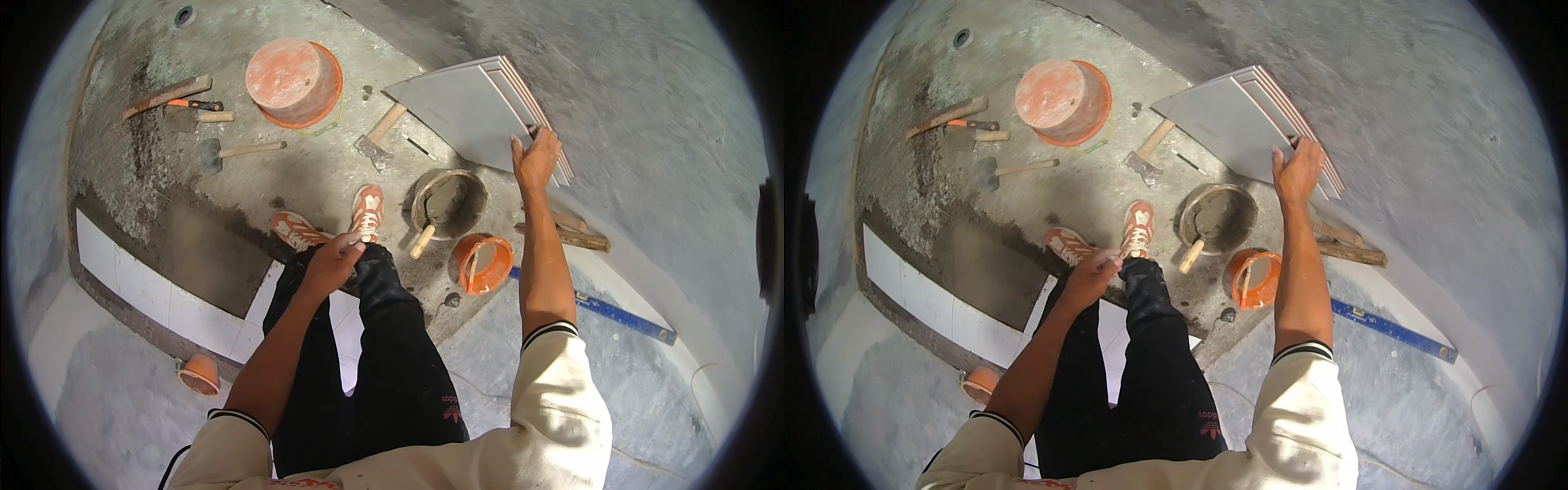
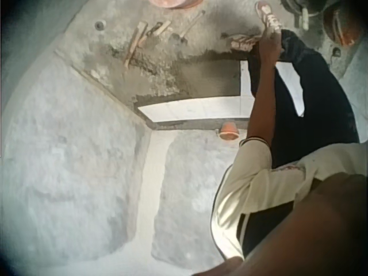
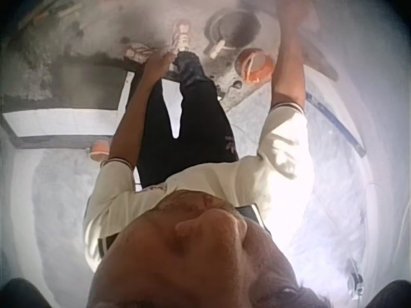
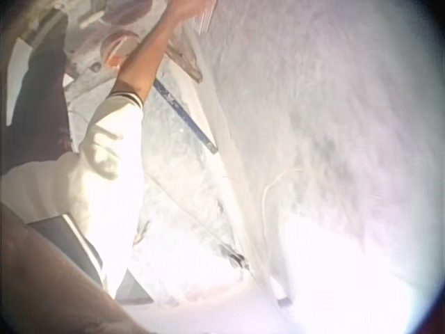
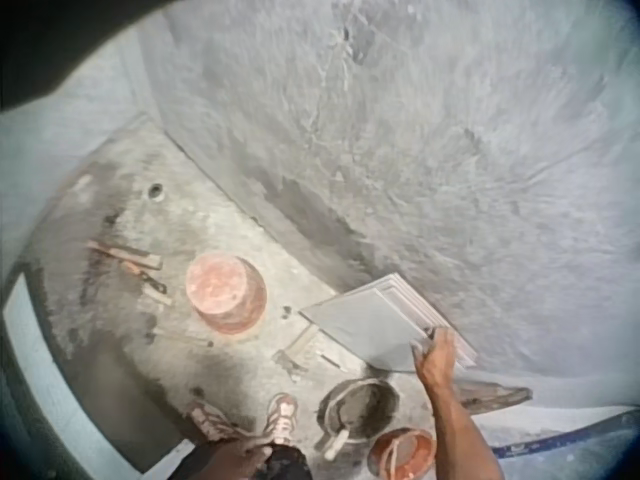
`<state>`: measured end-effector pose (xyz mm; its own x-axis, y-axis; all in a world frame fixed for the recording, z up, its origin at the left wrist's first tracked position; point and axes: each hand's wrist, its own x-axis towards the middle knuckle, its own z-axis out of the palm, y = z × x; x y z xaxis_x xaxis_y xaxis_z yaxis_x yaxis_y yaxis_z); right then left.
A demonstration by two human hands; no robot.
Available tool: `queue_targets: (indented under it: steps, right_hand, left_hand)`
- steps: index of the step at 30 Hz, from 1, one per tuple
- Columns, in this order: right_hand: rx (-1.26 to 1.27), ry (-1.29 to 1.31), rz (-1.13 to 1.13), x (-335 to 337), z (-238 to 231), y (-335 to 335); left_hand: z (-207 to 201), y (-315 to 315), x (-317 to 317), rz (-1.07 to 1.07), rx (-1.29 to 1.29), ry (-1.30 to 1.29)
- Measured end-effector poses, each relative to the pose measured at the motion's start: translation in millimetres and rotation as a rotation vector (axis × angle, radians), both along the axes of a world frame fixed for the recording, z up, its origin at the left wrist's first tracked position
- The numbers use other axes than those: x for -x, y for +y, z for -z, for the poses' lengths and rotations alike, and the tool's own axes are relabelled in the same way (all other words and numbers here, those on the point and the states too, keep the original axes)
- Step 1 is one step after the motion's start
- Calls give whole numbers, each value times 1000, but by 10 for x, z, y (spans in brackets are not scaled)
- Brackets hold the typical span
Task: The person installs white ceramic floor tiles by spreading cement with a trowel, placing the tiles, and tapping them into place with a rubber mallet. The person works on a concrete floor in a room under construction.
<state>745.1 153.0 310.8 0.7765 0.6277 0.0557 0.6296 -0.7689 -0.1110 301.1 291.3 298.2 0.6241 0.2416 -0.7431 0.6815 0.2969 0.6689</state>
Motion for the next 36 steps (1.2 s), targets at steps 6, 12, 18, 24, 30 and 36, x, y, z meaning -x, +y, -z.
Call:
queue_targets:
  steps: [6, 12, 18, 24, 30, 36]
  right_hand:
    - [18, 346, 35, 405, 68, -144]
    - [-109, 563, -88, 1031, 285, -465]
    - [25, 538, -115, 1313, 178, -465]
    - [-119, 954, -25, 1195, -548, -582]
    - [41, 909, 564, 1188, -363, -1203]
    - [-568, 1635, 1058, 1897, -369, 101]
  left_hand:
    - [-259, -479, -1352, -112, 210, -90]
    - [18, -582, -2455, -476, 161, -113]
    - [296, -642, -2496, -790, 129, 27]
    - [-191, -412, -2043, -835, 402, -53]
    - [-1217, 173, -1323, -833, 317, 36]
    - [-1609, 964, -115, -699, 266, 47]
